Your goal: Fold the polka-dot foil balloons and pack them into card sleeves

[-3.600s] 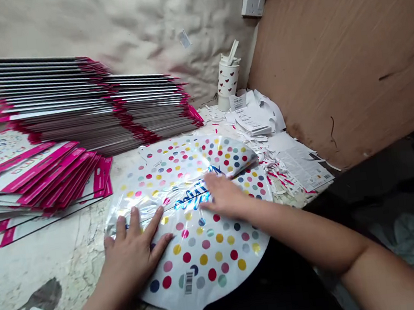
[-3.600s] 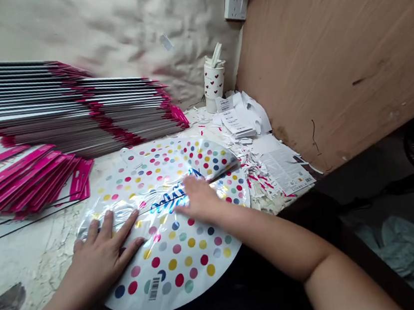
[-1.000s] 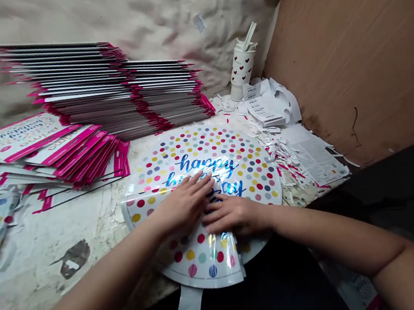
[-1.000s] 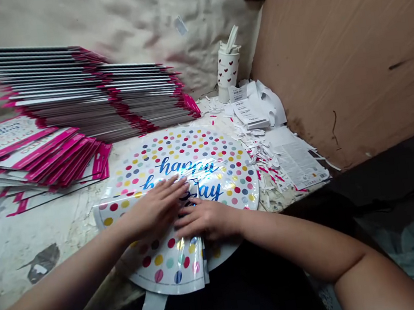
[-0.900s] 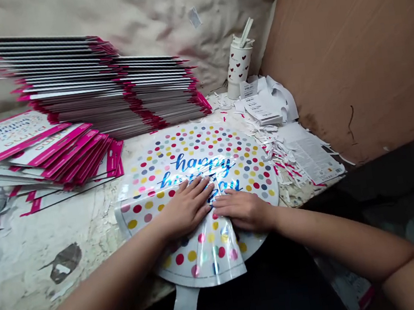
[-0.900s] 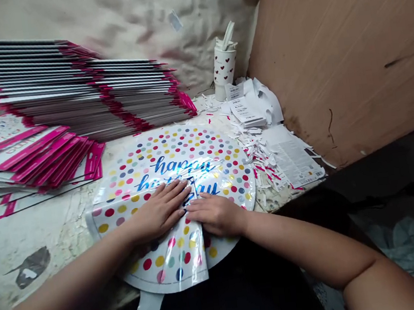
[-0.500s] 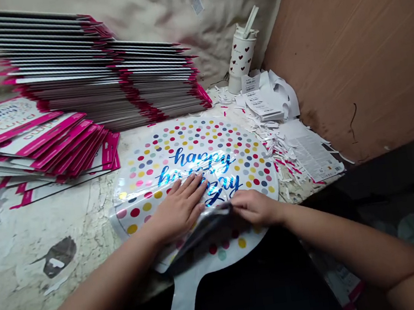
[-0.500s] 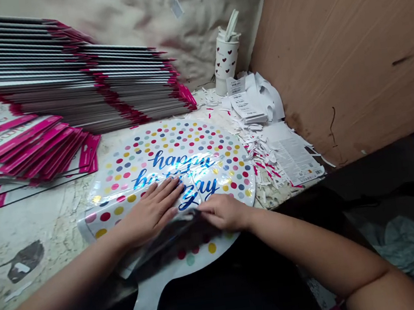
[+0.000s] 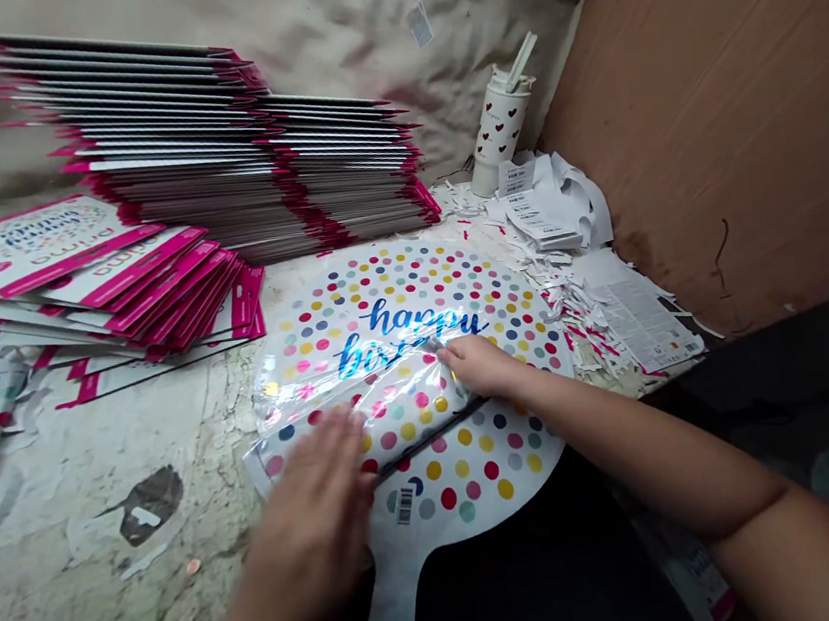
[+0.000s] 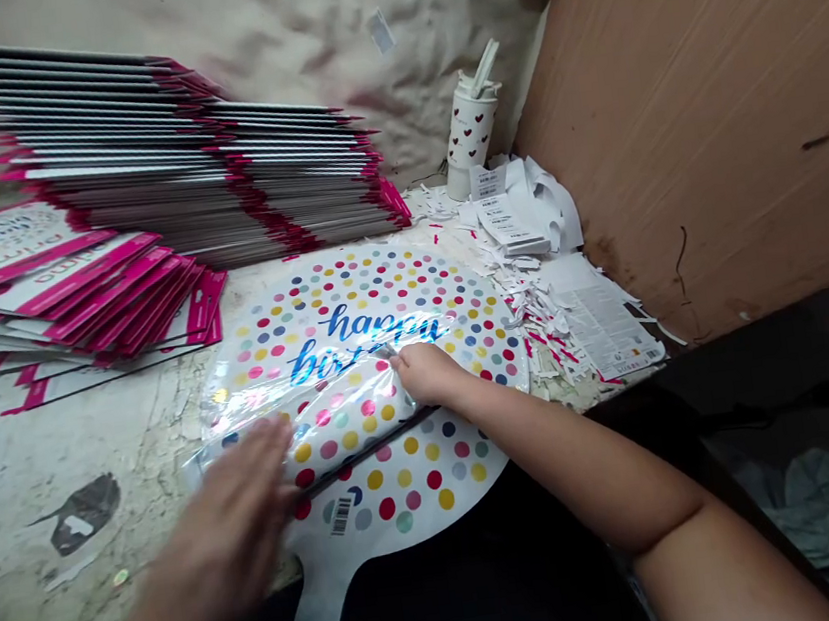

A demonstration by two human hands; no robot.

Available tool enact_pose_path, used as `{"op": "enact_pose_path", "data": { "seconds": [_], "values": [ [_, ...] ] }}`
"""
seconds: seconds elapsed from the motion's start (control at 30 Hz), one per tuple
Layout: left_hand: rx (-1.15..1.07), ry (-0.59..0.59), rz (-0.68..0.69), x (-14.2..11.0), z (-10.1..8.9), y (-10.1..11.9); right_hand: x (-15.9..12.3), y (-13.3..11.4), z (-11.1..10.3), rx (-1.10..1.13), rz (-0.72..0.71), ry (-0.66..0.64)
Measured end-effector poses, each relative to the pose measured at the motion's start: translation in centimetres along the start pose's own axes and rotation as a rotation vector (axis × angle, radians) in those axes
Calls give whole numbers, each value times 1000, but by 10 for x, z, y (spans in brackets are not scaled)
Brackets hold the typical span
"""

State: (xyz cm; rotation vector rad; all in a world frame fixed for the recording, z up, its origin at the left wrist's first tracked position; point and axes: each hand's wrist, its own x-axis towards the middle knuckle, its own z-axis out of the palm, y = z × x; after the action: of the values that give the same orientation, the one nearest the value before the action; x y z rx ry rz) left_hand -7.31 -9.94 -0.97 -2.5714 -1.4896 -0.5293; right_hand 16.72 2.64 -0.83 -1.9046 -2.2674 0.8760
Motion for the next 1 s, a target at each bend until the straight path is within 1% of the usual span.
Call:
{"op": "enact_pose_path", "data": {
  "seconds": [0.07,0.1,0.13,0.17,0.2,0.23,0.27,0.3,0.33,0.37,0.4,0.43,0.47,0.5,0.53,0.6,0.67,0.73,0.8,0.83,0.87,0.9,0.93,0.97,1.0],
  "values": [
    [38,-42,98,-1,20,27,-5,-3,-2,-32,15,11],
    [59,-63,111,-3,30,35,-9,-5,-1,-54,30,38],
    [75,-82,110,-6,38,39,-13,-7,0,-84,34,93],
    [81,-95,106,-9,45,40,-19,-10,2,-121,2,168],
    [81,-106,103,-11,49,39,-25,-12,5,-164,-81,242],
    [77,-115,100,-14,51,37,-30,-13,10,-210,-216,293],
    [71,-123,99,-15,51,35,-34,-13,15,-250,-380,306],
    [64,-131,98,-16,50,33,-38,-12,19,-278,-535,272],
    [55,-142,96,-16,48,31,-40,-9,23,-292,-643,201],
    [46,-155,92,-16,47,30,-41,-4,26,-301,-685,125],
    [35,-170,85,-16,45,29,-42,1,27,-307,-672,65],
    [22,-185,79,-16,44,28,-41,7,26,-311,-630,32],
    [9,-198,76,-15,43,28,-41,13,25,-320,-594,27],
    [-6,-208,77,-13,42,27,-41,18,23,-336,-595,39],
    [-21,-215,83,-12,41,27,-41,22,20,-356,-630,68],
    [-48,-220,94,-7,38,27,-45,23,15,-404,-746,149],
    [-56,-214,73,0,34,29,-54,17,13,-455,-836,220],
    [-21,-200,16,6,32,32,-68,10,13,-487,-925,279],
    [40,-208,-51,10,33,33,-85,7,15,-449,-1105,347],
    [54,-216,-68,11,33,32,-92,10,17,-390,-1183,399],
    [43,-221,-62,11,34,30,-98,16,18,-307,-1202,452],
    [2,-220,-33,11,36,29,-101,24,20,-213,-1144,498],
    [-62,-209,12,11,37,27,-101,33,22,-123,-1016,526],
    [-136,-194,69,12,38,25,-100,41,23,-51,-854,527],
    [-206,-186,133,12,39,24,-98,49,25,-6,-702,496]
  ]
}}
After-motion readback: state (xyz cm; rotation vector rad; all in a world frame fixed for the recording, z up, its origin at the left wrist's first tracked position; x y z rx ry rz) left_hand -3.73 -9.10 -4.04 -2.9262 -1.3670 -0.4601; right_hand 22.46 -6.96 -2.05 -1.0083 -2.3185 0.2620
